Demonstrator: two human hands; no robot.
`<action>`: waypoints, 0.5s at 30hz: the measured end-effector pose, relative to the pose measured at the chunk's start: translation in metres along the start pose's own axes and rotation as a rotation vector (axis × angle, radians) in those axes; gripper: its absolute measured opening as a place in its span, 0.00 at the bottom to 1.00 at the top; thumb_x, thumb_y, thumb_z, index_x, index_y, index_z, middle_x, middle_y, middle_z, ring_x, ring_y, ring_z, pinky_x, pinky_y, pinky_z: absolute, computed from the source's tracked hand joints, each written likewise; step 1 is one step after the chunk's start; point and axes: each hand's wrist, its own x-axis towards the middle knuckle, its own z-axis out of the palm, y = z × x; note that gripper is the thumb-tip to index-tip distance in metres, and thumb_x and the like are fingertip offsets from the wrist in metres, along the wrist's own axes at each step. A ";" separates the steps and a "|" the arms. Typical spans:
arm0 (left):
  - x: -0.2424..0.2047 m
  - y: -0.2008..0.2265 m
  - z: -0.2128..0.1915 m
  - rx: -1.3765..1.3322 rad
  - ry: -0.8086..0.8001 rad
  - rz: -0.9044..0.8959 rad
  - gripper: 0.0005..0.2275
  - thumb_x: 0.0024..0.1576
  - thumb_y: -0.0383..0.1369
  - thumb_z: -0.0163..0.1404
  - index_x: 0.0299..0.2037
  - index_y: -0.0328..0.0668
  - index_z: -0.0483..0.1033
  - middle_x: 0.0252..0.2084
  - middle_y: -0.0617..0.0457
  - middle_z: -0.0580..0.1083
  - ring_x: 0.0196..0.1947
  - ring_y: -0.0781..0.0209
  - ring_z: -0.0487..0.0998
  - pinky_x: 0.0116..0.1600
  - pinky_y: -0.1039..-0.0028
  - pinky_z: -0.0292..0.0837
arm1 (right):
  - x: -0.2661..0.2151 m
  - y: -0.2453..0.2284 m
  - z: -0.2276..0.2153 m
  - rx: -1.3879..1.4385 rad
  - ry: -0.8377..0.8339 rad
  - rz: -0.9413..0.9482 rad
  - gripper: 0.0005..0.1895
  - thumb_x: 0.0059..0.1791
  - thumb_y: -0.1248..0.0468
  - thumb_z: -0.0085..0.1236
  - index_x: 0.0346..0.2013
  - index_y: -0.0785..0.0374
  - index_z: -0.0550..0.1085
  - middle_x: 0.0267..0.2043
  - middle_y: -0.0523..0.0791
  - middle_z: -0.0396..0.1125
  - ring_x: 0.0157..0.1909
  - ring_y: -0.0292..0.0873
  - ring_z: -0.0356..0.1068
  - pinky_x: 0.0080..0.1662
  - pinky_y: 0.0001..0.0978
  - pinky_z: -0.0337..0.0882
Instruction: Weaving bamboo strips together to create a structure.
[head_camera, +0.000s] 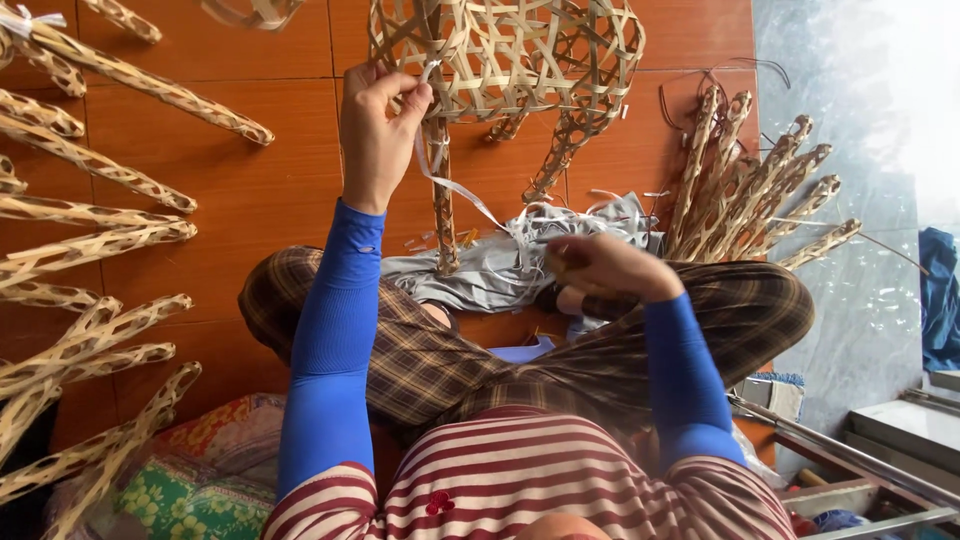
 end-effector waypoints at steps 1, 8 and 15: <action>0.000 -0.001 0.000 -0.011 -0.018 -0.002 0.10 0.61 0.38 0.62 0.37 0.40 0.83 0.45 0.48 0.72 0.48 0.54 0.71 0.49 0.65 0.72 | -0.007 0.003 -0.012 -0.055 0.223 -0.207 0.16 0.52 0.65 0.55 0.55 0.60 0.73 0.37 0.49 0.76 0.35 0.41 0.76 0.39 0.36 0.77; -0.002 0.029 -0.007 -0.124 -0.109 -0.008 0.10 0.62 0.37 0.61 0.39 0.37 0.84 0.40 0.50 0.76 0.37 0.59 0.76 0.39 0.69 0.72 | -0.009 0.017 -0.108 -0.408 0.925 -0.237 0.30 0.55 0.49 0.59 0.55 0.71 0.60 0.34 0.56 0.70 0.28 0.45 0.70 0.31 0.38 0.75; -0.020 0.059 0.013 -0.092 -0.083 0.101 0.08 0.60 0.36 0.61 0.38 0.39 0.84 0.37 0.49 0.77 0.33 0.60 0.78 0.35 0.71 0.74 | 0.037 0.005 -0.150 -0.736 1.025 0.038 0.39 0.55 0.33 0.53 0.51 0.71 0.64 0.30 0.52 0.67 0.26 0.46 0.66 0.28 0.42 0.71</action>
